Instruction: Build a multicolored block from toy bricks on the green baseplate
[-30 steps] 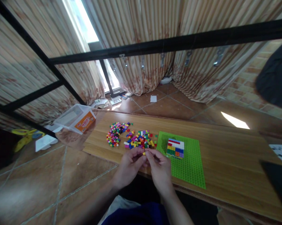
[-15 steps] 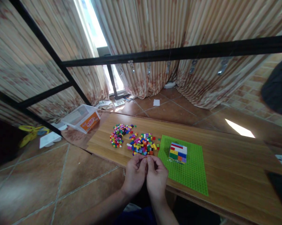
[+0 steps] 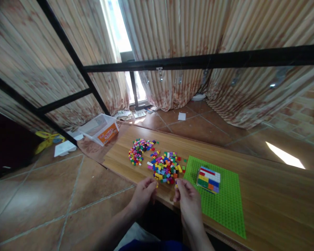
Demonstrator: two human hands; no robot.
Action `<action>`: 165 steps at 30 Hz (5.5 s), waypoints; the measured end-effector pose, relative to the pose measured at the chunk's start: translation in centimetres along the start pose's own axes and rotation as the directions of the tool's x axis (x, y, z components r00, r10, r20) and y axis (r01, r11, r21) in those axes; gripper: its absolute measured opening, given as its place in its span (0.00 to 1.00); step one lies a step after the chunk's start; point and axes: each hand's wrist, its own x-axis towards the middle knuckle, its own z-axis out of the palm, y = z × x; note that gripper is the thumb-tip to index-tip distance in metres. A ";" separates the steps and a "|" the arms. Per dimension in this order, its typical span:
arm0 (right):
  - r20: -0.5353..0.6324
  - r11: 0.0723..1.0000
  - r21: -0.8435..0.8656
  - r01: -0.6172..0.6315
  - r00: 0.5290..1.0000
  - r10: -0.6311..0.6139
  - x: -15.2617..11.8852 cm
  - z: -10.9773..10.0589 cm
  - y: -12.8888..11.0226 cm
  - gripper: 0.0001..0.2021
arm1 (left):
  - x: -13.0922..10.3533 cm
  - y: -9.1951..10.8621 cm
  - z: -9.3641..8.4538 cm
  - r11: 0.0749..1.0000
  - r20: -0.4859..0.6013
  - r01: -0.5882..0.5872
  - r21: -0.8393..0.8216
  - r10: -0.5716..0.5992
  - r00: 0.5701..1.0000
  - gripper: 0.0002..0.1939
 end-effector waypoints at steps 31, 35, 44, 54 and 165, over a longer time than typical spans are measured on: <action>0.255 0.428 -0.772 0.469 0.846 -0.468 6.9 1.8 -0.7 0.18 | 3.3 1.5 -1.5 0.962 0.200 -0.002 -0.273 0.059 0.978 0.17; 0.245 0.547 -0.678 0.490 0.853 -0.460 5.0 0.8 -0.2 0.15 | 4.7 1.7 -1.7 0.986 0.105 -0.162 0.038 0.157 0.982 0.10; 0.213 0.666 -0.611 0.428 0.899 -0.383 1.5 -0.4 0.3 0.12 | 7.0 4.3 -0.6 0.481 0.120 -0.317 0.818 0.396 0.911 0.07; 0.169 0.688 -0.602 0.405 0.907 -0.386 1.1 -1.0 -0.5 0.12 | 11.7 7.7 1.2 0.039 0.406 -0.452 0.891 0.376 0.833 0.13; 0.267 0.356 -0.845 0.400 0.891 -0.368 8.9 1.4 -1.6 0.15 | 6.2 3.1 -2.8 0.418 0.211 -0.417 0.807 0.455 0.865 0.14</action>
